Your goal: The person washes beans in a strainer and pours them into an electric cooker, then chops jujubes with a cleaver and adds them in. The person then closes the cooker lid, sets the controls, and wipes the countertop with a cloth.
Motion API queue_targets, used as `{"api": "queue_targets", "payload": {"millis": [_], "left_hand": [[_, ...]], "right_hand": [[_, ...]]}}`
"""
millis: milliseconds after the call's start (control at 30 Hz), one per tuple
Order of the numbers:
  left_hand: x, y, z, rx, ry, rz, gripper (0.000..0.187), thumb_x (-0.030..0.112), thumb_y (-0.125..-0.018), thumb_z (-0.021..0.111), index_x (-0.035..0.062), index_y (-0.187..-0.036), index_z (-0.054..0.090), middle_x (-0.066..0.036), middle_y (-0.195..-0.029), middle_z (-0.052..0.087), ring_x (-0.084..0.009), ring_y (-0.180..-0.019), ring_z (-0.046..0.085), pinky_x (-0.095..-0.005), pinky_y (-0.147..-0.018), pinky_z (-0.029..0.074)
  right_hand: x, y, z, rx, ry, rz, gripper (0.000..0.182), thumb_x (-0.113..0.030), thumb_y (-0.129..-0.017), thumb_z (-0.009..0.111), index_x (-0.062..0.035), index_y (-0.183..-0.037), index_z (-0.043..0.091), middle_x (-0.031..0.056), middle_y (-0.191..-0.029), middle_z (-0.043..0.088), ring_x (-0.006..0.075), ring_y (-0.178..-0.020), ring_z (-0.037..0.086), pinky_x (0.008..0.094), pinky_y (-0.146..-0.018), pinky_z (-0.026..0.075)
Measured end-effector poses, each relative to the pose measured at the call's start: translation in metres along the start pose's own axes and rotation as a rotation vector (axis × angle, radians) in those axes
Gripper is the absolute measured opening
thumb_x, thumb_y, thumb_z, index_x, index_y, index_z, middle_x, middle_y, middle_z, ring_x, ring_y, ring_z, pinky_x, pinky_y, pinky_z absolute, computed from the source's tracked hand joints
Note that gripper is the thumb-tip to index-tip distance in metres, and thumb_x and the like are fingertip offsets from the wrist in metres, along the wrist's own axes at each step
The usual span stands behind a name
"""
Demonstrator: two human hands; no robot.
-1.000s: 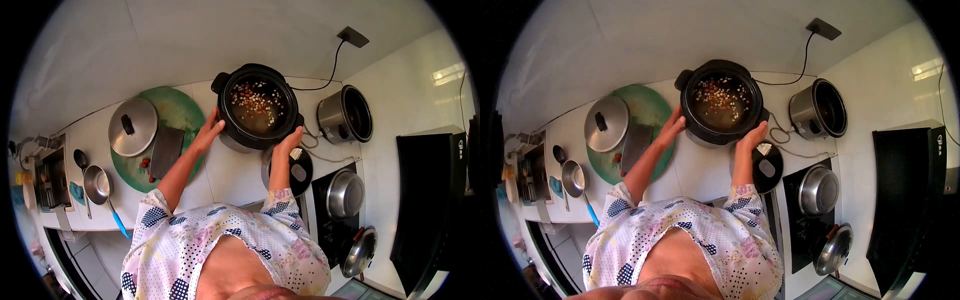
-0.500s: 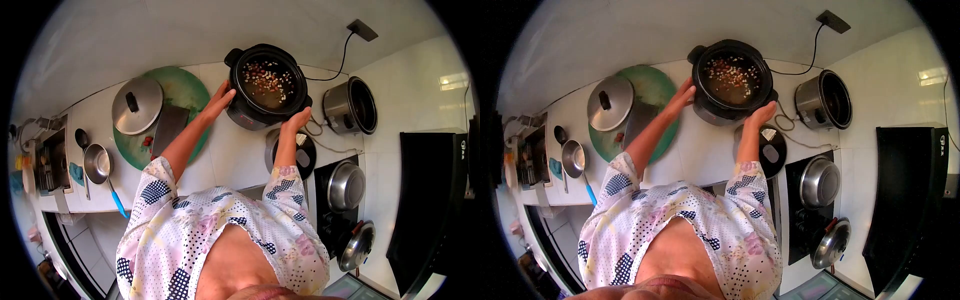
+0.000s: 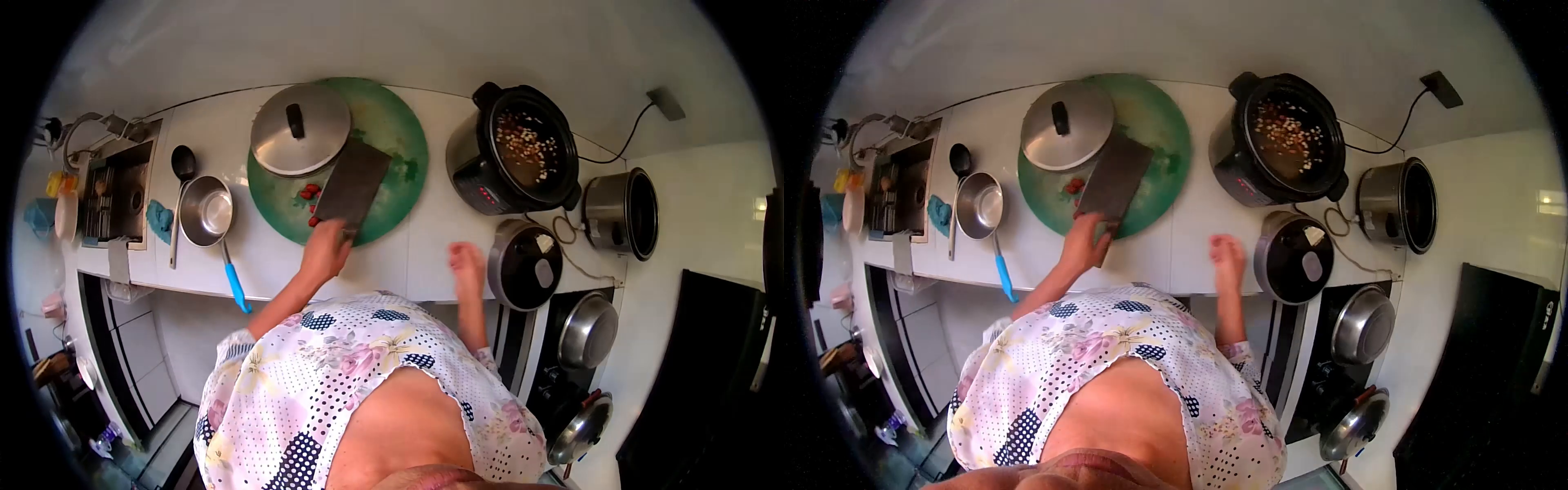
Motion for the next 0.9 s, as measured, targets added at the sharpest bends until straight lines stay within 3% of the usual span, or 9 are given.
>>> {"api": "queue_targets", "payload": {"millis": [133,267,400,467,533,633,667,767,900], "left_hand": [[-0.043,0.064,0.006,-0.186,0.015,-0.352,0.047,0.018,-0.073,0.071,-0.0037,-0.108,0.05,-0.023,-0.103,0.059,-0.0369,-0.094,0.059,-0.0432,-0.082,0.047],[-0.075,0.066,0.048,-0.392,0.433,-0.627,0.051,0.024,-0.071,0.075,-0.0046,-0.106,0.051,-0.02,-0.091,0.063,-0.0311,-0.082,0.063,-0.04,-0.074,0.049],[-0.067,0.062,0.068,-0.383,0.593,-0.374,0.04,0.023,-0.075,0.072,-0.001,-0.103,0.054,-0.015,-0.081,0.064,-0.0248,-0.072,0.063,-0.0336,-0.067,0.049],[-0.05,0.057,0.069,-0.446,0.849,-0.16,0.034,0.023,-0.078,0.07,0.0001,-0.099,0.057,-0.014,-0.078,0.064,-0.0234,-0.069,0.062,-0.0316,-0.064,0.049],[-0.022,0.046,0.05,-0.565,0.822,-0.115,0.028,0.022,-0.08,0.068,0.001,-0.095,0.059,-0.012,-0.075,0.064,-0.0214,-0.066,0.06,-0.0311,-0.063,0.048],[-0.001,0.026,0.009,-0.639,0.628,-0.012,0.021,0.018,-0.084,0.064,0.0005,-0.094,0.059,-0.01,-0.074,0.063,-0.0161,-0.069,0.061,-0.0298,-0.062,0.048],[0.0,0.023,0.004,-0.645,0.541,0.023,0.019,0.017,-0.086,0.062,0.0,-0.095,0.058,-0.01,-0.075,0.063,-0.014,-0.071,0.062,-0.0293,-0.063,0.048],[-0.044,0.022,0.011,-0.261,0.208,0.125,0.014,0.01,-0.08,0.059,0.0028,-0.093,0.058,-0.017,-0.076,0.063,-0.0335,-0.071,0.062,-0.04,-0.064,0.049],[-0.068,-0.007,0.009,-0.09,0.02,0.033,0.012,0.006,-0.077,0.056,0.0028,-0.088,0.056,-0.02,-0.085,0.059,-0.0413,-0.075,0.059,-0.0468,-0.065,0.048]], "right_hand": [[0.023,0.042,0.118,-0.266,0.133,0.384,0.022,-0.021,-0.095,0.052,-0.0064,-0.111,0.053,0.0081,-0.102,0.063,0.0132,-0.087,0.061,0.0259,-0.069,0.048],[0.059,0.035,0.175,-0.432,0.372,0.43,0.032,-0.03,-0.092,0.056,-0.0073,-0.114,0.049,0.0074,-0.108,0.061,0.0174,-0.094,0.061,0.0291,-0.071,0.049],[0.038,0.025,0.198,-0.39,0.15,0.548,0.041,-0.034,-0.089,0.061,-0.0069,-0.116,0.046,0.0077,-0.107,0.061,0.0187,-0.096,0.061,0.0305,-0.07,0.05],[0.035,0.008,0.194,-0.366,-0.145,0.639,0.031,-0.031,-0.089,0.061,-0.005,-0.103,0.051,0.0059,-0.091,0.06,0.0151,-0.075,0.058,0.0305,-0.06,0.048],[0.044,-0.018,0.174,-0.318,-0.386,0.813,0.025,-0.027,-0.089,0.061,-0.0043,-0.095,0.052,0.0052,-0.08,0.058,0.0139,-0.063,0.054,0.0306,-0.053,0.045],[0.01,-0.013,0.17,-0.49,-0.543,0.603,0.018,-0.02,-0.088,0.061,-0.0039,-0.086,0.053,0.0044,-0.067,0.053,0.0122,-0.052,0.045,0.0288,-0.048,0.04],[-0.004,-0.004,0.167,-0.482,-0.421,0.461,0.016,-0.017,-0.087,0.061,-0.0034,-0.084,0.053,0.0046,-0.066,0.052,0.0122,-0.051,0.045,0.0281,-0.047,0.04],[-0.053,0.042,0.162,-0.384,-0.1,0.112,0.012,-0.007,-0.084,0.06,0.0005,-0.081,0.052,0.0064,-0.063,0.054,0.0136,-0.053,0.051,0.0281,-0.05,0.044],[-0.07,0.051,0.133,-0.383,0.226,-0.176,0.018,-0.004,-0.082,0.061,0.0032,-0.097,0.056,0.0066,-0.069,0.059,0.0114,-0.054,0.054,0.0272,-0.051,0.046]]}}
Point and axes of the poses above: each hand's wrist, its own y-axis away from the middle knuckle, its own z-axis out of the palm, x = y × z, the point moved 1 cm from there along -y, towards the middle knuckle
